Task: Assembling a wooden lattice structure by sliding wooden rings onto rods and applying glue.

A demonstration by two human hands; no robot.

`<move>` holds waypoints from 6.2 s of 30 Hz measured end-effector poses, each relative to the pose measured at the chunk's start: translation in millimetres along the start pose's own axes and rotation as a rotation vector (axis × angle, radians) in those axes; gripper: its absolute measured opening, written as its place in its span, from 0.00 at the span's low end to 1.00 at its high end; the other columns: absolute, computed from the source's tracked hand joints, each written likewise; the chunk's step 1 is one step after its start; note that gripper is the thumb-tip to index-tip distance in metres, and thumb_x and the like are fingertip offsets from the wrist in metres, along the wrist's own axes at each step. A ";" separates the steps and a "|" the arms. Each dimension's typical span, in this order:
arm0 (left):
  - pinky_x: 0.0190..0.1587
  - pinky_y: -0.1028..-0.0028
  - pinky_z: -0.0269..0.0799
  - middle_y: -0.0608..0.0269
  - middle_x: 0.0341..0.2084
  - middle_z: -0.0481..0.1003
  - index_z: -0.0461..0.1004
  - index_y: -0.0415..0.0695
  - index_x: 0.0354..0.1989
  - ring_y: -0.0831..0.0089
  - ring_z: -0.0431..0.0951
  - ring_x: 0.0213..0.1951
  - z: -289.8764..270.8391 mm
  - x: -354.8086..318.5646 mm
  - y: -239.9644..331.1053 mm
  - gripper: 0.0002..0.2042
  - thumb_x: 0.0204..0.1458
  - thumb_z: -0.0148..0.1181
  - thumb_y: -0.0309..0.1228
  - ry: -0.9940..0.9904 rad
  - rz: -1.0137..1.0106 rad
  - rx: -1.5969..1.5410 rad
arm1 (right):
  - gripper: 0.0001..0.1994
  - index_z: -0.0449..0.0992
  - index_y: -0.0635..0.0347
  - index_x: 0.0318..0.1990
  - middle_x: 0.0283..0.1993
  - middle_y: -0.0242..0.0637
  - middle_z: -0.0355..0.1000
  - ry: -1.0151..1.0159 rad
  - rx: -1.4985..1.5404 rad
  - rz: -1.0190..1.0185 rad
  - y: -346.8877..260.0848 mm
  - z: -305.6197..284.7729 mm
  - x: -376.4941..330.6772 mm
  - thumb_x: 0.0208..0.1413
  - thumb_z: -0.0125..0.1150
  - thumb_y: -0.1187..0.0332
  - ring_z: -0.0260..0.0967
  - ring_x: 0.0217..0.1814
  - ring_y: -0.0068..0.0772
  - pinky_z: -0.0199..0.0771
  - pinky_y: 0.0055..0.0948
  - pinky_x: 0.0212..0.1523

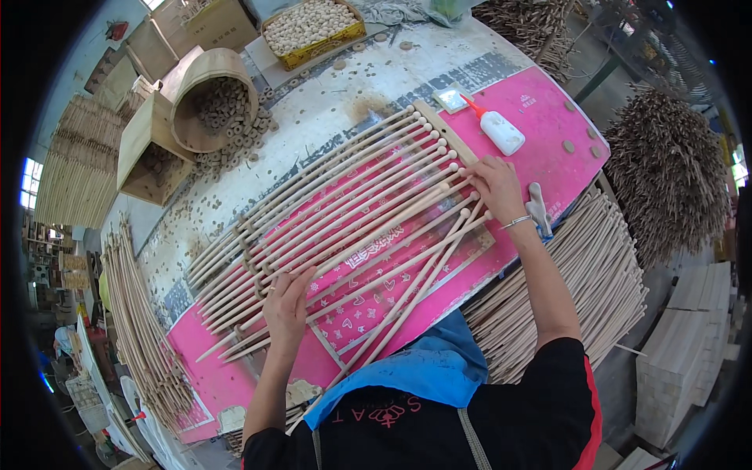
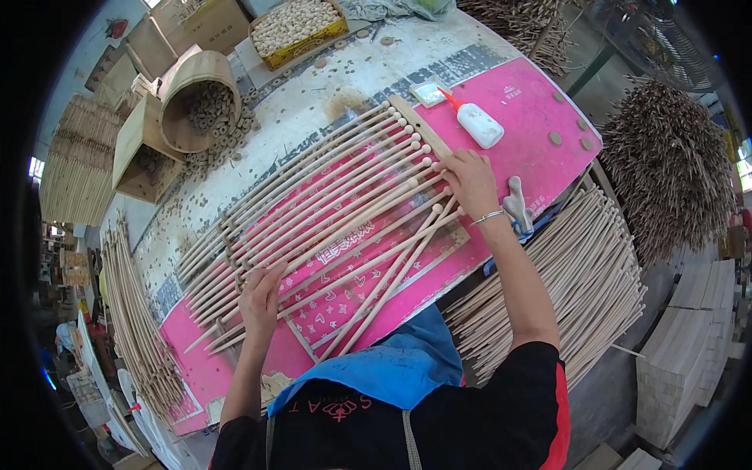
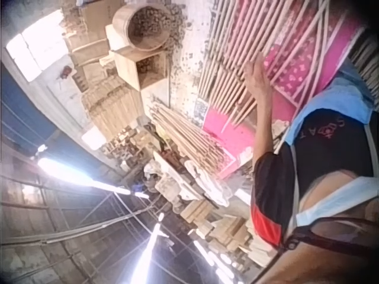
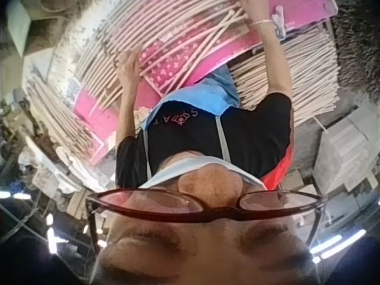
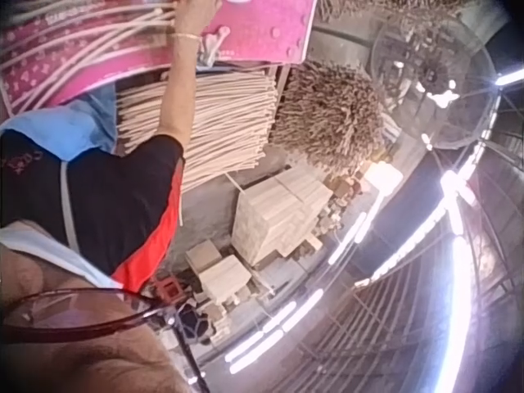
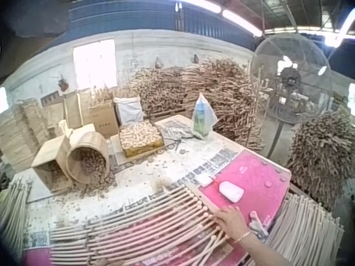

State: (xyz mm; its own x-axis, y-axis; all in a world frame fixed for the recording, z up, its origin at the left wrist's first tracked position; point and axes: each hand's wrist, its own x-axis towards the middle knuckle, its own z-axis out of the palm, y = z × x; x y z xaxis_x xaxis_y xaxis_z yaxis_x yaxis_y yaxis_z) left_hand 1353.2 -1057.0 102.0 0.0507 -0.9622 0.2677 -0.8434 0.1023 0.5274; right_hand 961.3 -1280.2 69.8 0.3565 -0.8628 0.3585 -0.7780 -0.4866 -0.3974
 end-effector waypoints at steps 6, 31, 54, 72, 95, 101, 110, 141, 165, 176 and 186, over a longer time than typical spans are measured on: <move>0.40 0.63 0.70 0.60 0.32 0.73 0.82 0.45 0.50 0.61 0.75 0.38 0.2 0.3 3.8 0.16 0.52 0.60 0.20 -0.065 -0.013 0.102 | 0.05 0.80 0.54 0.38 0.40 0.33 0.76 -0.037 0.287 0.148 -23.8 -20.1 -34.8 0.54 0.64 0.69 0.72 0.49 0.36 0.65 0.39 0.51; 0.35 0.64 0.76 0.59 0.35 0.75 0.78 0.46 0.51 0.59 0.80 0.36 38.2 2.7 26.6 0.13 0.58 0.58 0.24 -0.220 0.047 -0.035 | 0.09 0.77 0.50 0.38 0.40 0.26 0.71 -0.493 0.124 -0.405 -43.0 -22.2 -60.7 0.50 0.67 0.64 0.66 0.49 0.33 0.59 0.39 0.56; 0.71 0.50 0.48 0.48 0.72 0.56 0.61 0.49 0.72 0.53 0.58 0.71 9.0 -41.1 55.6 0.44 0.40 0.73 0.30 -0.278 0.172 0.214 | 0.08 0.82 0.54 0.40 0.36 0.34 0.74 -0.480 0.264 -0.263 -32.3 -7.9 -29.0 0.53 0.66 0.65 0.70 0.44 0.39 0.70 0.39 0.49; 0.72 0.48 0.44 0.56 0.66 0.65 0.66 0.50 0.69 0.59 0.63 0.68 -5.0 -64.5 74.9 0.40 0.42 0.72 0.37 -0.284 0.169 0.327 | 0.08 0.83 0.54 0.41 0.38 0.36 0.76 -0.592 0.423 -0.181 -23.0 -29.3 -75.0 0.52 0.68 0.68 0.71 0.47 0.41 0.72 0.39 0.50; 0.74 0.44 0.36 0.56 0.66 0.63 0.62 0.48 0.71 0.57 0.58 0.70 -9.8 -49.8 73.9 0.38 0.50 0.69 0.37 -0.159 0.091 0.468 | 0.08 0.83 0.54 0.40 0.40 0.32 0.74 -0.413 0.451 -0.190 -13.7 -21.7 -63.5 0.53 0.67 0.69 0.70 0.49 0.37 0.65 0.37 0.53; 0.68 0.54 0.51 0.61 0.58 0.68 0.64 0.48 0.69 0.63 0.67 0.61 -2.5 -58.2 68.6 0.36 0.49 0.69 0.33 -0.274 0.049 0.399 | 0.08 0.81 0.51 0.39 0.44 0.29 0.74 -0.160 0.202 -0.204 -22.3 -13.5 -73.6 0.50 0.66 0.72 0.69 0.53 0.37 0.63 0.39 0.56; 0.57 0.61 0.64 0.64 0.39 0.75 0.73 0.50 0.63 0.65 0.75 0.44 3.4 -50.9 56.9 0.26 0.52 0.59 0.25 -0.121 0.204 0.393 | 0.12 0.81 0.53 0.42 0.42 0.32 0.74 -0.154 0.309 -0.280 -47.8 -29.8 -94.2 0.48 0.64 0.77 0.68 0.49 0.40 0.69 0.37 0.52; 0.39 0.65 0.69 0.64 0.37 0.73 0.79 0.52 0.56 0.64 0.74 0.39 29.7 -83.5 41.2 0.24 0.48 0.58 0.21 -0.087 0.102 0.295 | 0.02 0.82 0.47 0.31 0.37 0.28 0.71 0.008 -0.066 -0.099 6.4 36.0 42.2 0.50 0.68 0.68 0.68 0.47 0.35 0.64 0.40 0.47; 0.45 0.62 0.64 0.64 0.37 0.73 0.79 0.47 0.56 0.65 0.73 0.42 32.9 -62.9 44.4 0.21 0.51 0.65 0.29 -0.098 0.083 0.265 | 0.09 0.82 0.50 0.42 0.43 0.30 0.73 0.145 0.103 -0.027 -9.6 16.3 -6.7 0.54 0.64 0.72 0.68 0.48 0.38 0.65 0.39 0.50; 0.40 0.67 0.68 0.65 0.35 0.72 0.80 0.48 0.54 0.66 0.73 0.39 35.4 -60.7 40.3 0.23 0.47 0.62 0.23 -0.051 0.091 0.303 | 0.03 0.81 0.55 0.36 0.36 0.33 0.72 0.133 0.039 -0.047 12.0 18.3 16.5 0.54 0.65 0.73 0.70 0.42 0.37 0.65 0.37 0.49; 0.39 0.68 0.71 0.65 0.32 0.72 0.81 0.47 0.52 0.67 0.73 0.35 33.2 -53.6 39.2 0.21 0.47 0.61 0.22 -0.024 0.103 0.315 | 0.08 0.80 0.59 0.41 0.43 0.39 0.74 0.138 0.234 0.086 -22.1 -25.5 -68.9 0.52 0.65 0.76 0.72 0.46 0.42 0.71 0.36 0.48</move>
State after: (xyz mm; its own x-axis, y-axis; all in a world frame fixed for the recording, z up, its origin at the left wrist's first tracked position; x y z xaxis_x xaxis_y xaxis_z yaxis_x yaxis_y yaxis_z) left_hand 1299.7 -1009.9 81.6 -0.0527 -0.9569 0.2857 -0.9676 0.1197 0.2225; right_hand 940.7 -1206.6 75.4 0.2083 -0.8833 0.4200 -0.6562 -0.4446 -0.6097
